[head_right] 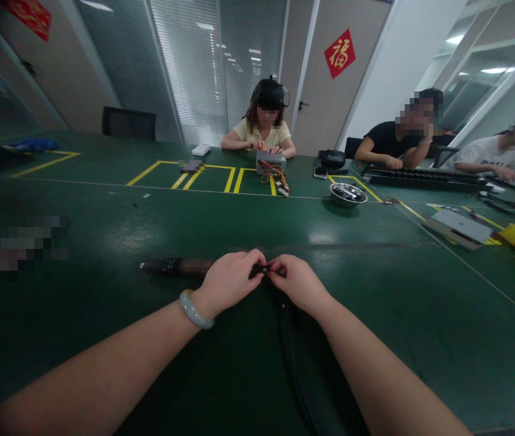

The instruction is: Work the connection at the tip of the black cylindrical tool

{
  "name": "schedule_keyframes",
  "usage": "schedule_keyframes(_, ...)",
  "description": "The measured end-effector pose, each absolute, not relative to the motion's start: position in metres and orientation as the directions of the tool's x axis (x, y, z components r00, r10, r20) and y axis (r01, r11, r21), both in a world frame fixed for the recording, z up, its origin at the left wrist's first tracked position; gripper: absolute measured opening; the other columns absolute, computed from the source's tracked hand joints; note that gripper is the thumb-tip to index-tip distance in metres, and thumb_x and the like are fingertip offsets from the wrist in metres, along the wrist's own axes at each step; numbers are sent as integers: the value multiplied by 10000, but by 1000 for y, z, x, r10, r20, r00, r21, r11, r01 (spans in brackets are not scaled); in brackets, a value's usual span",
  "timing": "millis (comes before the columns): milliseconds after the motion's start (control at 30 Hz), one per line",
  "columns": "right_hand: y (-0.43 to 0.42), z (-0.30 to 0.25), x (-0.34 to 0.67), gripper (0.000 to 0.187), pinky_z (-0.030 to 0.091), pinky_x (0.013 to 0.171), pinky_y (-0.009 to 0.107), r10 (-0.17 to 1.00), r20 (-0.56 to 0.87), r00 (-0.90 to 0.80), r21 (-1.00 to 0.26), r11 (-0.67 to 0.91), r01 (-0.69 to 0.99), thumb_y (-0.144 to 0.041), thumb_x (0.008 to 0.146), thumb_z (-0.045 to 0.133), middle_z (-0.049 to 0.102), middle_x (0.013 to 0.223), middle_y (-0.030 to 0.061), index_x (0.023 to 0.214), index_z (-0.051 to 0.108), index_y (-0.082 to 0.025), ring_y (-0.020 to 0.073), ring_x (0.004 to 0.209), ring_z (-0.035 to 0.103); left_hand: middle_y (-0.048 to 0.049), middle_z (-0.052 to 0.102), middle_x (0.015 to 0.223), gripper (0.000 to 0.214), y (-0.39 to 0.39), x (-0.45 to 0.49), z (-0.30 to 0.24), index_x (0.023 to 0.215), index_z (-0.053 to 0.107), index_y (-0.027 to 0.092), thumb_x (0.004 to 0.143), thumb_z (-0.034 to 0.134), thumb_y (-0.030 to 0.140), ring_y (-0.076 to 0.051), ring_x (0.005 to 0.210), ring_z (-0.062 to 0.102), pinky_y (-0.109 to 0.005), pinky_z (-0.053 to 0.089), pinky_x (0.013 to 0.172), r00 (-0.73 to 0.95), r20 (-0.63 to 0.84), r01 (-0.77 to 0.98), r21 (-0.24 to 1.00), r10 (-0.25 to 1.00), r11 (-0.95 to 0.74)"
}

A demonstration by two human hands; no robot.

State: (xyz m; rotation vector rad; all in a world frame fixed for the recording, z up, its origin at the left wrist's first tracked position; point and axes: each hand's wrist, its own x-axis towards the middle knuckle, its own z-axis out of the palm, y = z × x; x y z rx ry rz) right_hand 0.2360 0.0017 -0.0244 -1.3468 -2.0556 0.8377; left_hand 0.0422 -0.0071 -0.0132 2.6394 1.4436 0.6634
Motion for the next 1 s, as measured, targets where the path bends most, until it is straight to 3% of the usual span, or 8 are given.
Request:
schedule_keyframes(400,0,-21,234,43,415,605,241,928,125,-351,-688,336,643,-233,777,582,638,791,-10,795,605,-202,117,647,540,-8,618,901,119,-10,41,-7,959,532,217,849,562,250,-189,869,584,-330,436,790,512,330,758,260,793,-598)
schedule_keyframes(1000,1,-25,234,67,428,609,238,933,89,-350,-748,294,595,-253,787,570,665,887,13,785,592,-189,116,668,562,-8,614,911,93,-9,41,-8,943,550,216,861,553,258,-192,880,578,-335,439,788,520,339,749,260,784,-610)
